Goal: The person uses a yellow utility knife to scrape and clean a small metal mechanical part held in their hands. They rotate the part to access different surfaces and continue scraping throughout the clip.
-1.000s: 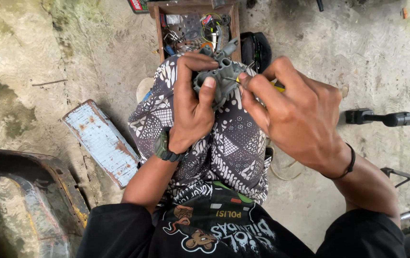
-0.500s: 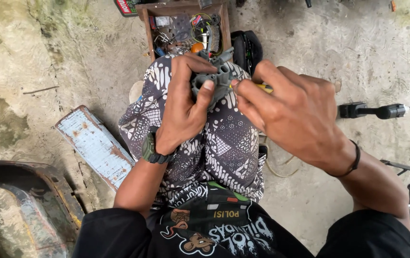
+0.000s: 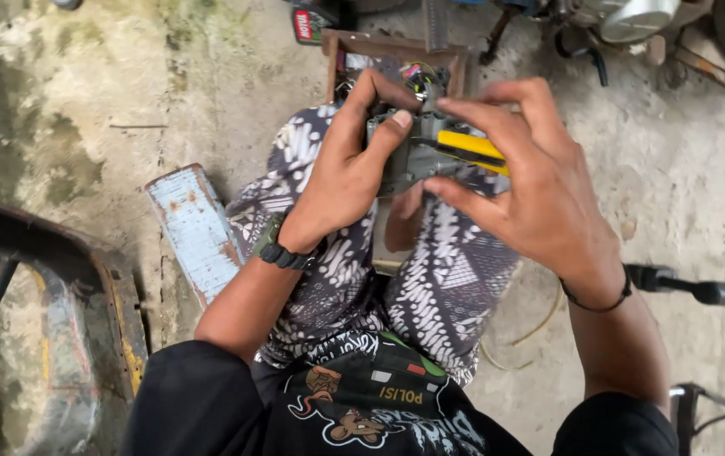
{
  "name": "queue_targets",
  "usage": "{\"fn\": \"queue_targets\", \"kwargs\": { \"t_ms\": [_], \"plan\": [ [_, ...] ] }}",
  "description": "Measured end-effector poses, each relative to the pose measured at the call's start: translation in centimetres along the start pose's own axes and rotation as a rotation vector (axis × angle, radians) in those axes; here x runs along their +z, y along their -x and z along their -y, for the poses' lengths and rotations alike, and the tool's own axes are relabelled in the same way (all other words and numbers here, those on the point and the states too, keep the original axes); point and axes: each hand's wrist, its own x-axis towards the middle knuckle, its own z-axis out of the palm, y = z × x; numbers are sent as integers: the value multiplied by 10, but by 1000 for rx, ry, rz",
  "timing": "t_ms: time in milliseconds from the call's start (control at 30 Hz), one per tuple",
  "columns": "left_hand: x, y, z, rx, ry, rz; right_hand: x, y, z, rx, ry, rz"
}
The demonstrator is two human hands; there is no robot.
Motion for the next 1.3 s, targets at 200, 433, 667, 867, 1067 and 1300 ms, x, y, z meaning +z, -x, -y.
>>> {"fn": "queue_targets", "kwargs": {
  "t_ms": [200,433,667,867,1067,1300],
  "plan": [
    [-22,11,-35,-94,14,-66,13,-26,9,-296,-3,-5],
    [-36,12,-31,-30,388,-118,29,-34,-4,-386,6,-206],
    [-5,22,-10,-108,983,-129,20,-38,0,-311,-39,-357],
    [15,-13,-22,-25,1040,-276,-16,-48,10,-272,-9,-199],
    [15,-33,-20,-278,1169,-284,-44,-38,-18,-246,57,-189],
    [12,-25,3,-433,1222,-298,-30,-31,-48,-169,368,-168]
  ]
}}
